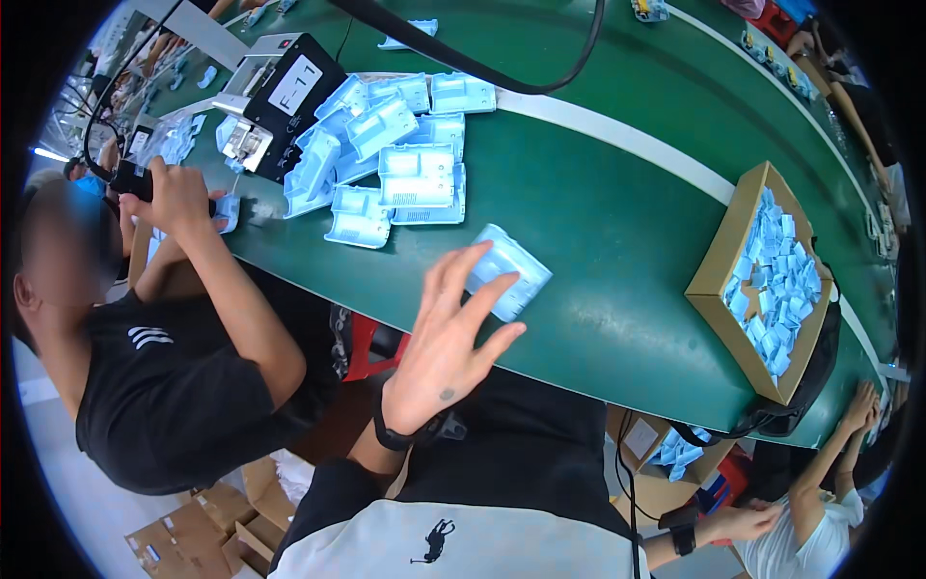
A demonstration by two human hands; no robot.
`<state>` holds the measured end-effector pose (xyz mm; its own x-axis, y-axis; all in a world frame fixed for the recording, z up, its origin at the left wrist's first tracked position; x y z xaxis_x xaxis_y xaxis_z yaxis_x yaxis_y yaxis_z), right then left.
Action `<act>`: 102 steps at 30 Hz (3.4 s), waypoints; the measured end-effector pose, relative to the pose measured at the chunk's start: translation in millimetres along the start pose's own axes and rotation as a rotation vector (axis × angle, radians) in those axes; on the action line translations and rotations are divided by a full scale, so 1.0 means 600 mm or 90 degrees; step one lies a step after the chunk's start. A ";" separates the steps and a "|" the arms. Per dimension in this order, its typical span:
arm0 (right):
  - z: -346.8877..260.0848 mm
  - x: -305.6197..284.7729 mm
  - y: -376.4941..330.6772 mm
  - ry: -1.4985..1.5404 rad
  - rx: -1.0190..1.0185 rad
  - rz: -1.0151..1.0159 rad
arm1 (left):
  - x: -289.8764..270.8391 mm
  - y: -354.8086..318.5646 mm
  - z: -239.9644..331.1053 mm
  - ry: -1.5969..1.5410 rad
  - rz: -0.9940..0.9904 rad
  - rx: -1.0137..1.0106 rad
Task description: Folding small blue paper or plastic components and organizing them into a cardboard box on an assembly line.
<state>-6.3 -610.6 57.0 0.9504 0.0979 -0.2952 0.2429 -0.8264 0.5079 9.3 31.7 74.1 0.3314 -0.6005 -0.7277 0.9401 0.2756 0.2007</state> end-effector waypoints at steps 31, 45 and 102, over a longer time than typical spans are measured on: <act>-0.368 0.361 -0.187 -0.225 -0.657 -0.832 | -0.067 0.080 -0.027 0.142 0.245 0.200; -0.477 0.262 -0.451 0.172 -0.289 -1.166 | 0.052 0.048 0.068 0.051 -0.144 0.218; 0.389 0.268 -0.146 -0.556 -0.181 -0.552 | -0.053 0.082 -0.086 0.226 0.139 0.170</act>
<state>80.0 -651.7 -224.2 0.0397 0.0596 -0.9974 0.8567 -0.5158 0.0032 40.8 102.7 73.2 0.5193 -0.2443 -0.8189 0.8545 0.1370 0.5010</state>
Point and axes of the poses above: each hand's wrist, its own y-axis towards the middle knuckle, its own x-axis out of the palm, z = x × y, the point moved 6 cm from there along y, towards the middle knuckle, and after that the axes turned 5 degrees about -y, right-handed, at the moved point
